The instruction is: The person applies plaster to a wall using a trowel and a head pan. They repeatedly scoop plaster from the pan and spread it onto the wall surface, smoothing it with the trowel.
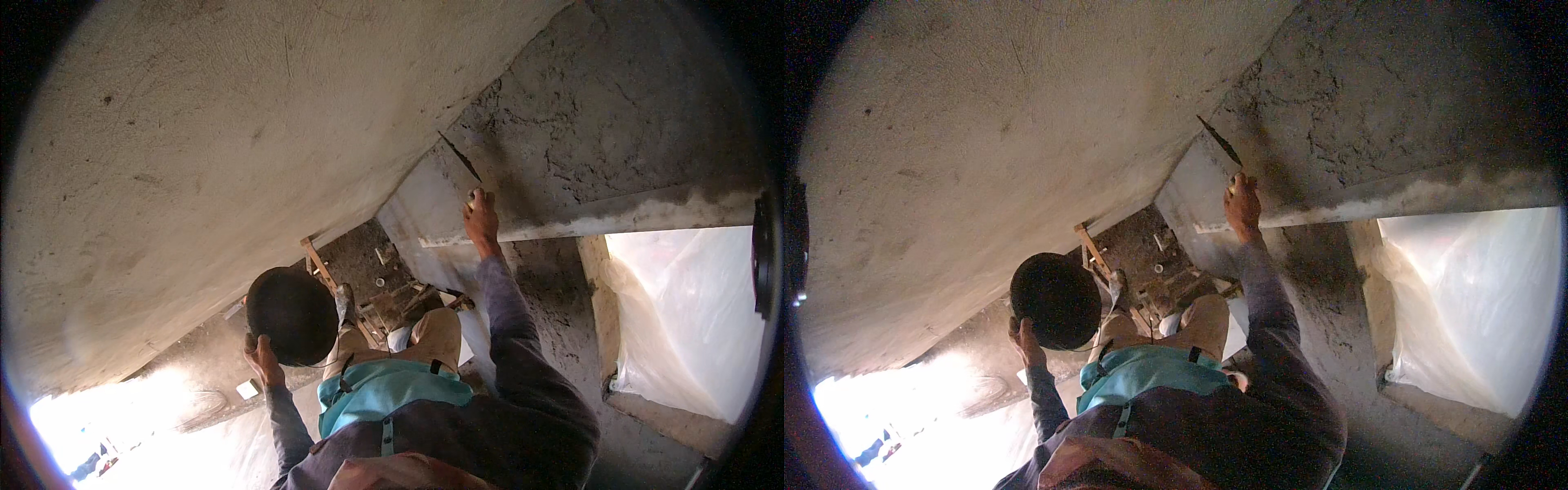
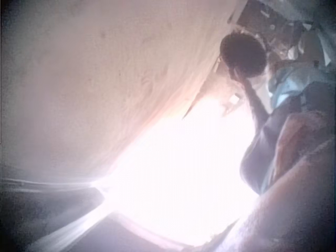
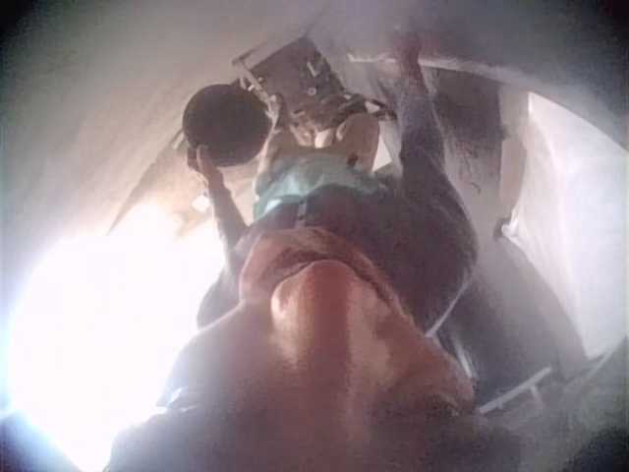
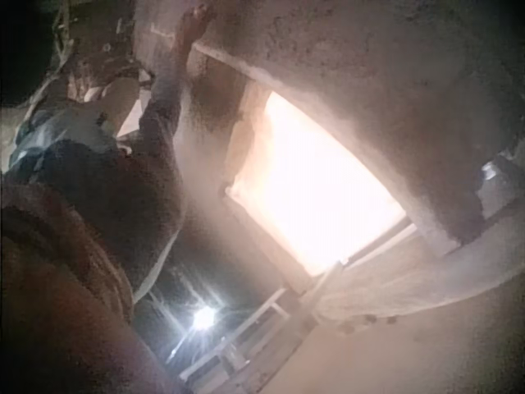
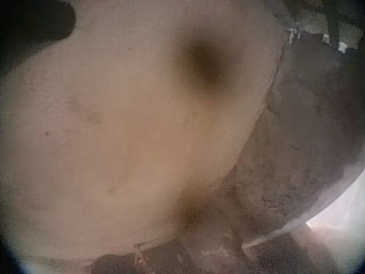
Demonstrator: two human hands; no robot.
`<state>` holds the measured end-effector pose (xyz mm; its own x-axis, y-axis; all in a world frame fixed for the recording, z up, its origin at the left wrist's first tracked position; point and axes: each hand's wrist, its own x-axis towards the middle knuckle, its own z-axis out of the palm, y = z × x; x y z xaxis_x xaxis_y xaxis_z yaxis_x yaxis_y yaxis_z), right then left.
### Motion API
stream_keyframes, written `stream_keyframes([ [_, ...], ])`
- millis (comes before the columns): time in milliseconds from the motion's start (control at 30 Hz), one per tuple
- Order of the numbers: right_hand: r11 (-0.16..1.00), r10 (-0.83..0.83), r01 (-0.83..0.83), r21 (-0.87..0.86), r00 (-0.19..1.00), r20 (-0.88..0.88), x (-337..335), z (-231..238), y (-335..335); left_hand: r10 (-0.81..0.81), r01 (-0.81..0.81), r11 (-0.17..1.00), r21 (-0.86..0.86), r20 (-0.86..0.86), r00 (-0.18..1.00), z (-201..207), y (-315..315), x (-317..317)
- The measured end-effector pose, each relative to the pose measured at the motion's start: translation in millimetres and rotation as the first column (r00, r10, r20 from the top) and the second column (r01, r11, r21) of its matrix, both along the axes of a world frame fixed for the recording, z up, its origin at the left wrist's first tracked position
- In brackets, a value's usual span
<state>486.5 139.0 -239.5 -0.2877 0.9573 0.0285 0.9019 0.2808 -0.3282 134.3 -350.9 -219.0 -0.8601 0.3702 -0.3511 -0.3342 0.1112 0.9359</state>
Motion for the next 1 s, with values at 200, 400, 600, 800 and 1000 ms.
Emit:
stream_keyframes([
  [200,0.983,-0.146,0.134,0.129,0.985,0.087,-15.1,20.5,60.1,-0.02,0.02,1.0,-0.006,-0.036,0.999,12.9,0.3,0.9],
  [400,0.982,-0.185,0.183,0.038,0.979,0.086,-10.5,94.8,63.9,-0.024,0.028,0.986,0.165,-0.026,0.999,17.2,21.2,4.4],
  [600,0.967,-0.253,0.255,-0.007,0.963,0.098,0.9,137.4,50.8,-0.047,0.045,0.995,0.09,0.023,0.999,12.8,21.3,-3.2],
  [800,0.949,-0.294,0.315,0.031,0.912,-0.285,-6.8,111.1,30.6,-0.038,0.03,0.992,0.123,0.063,0.997,6.9,23.1,-7.3],
  [1000,0.942,-0.335,0.261,-0.21,0.708,-0.622,-62.1,-19.7,70.9,-0.096,0.098,0.994,-0.042,0.046,0.994,5.4,19.7,-16.5],
])
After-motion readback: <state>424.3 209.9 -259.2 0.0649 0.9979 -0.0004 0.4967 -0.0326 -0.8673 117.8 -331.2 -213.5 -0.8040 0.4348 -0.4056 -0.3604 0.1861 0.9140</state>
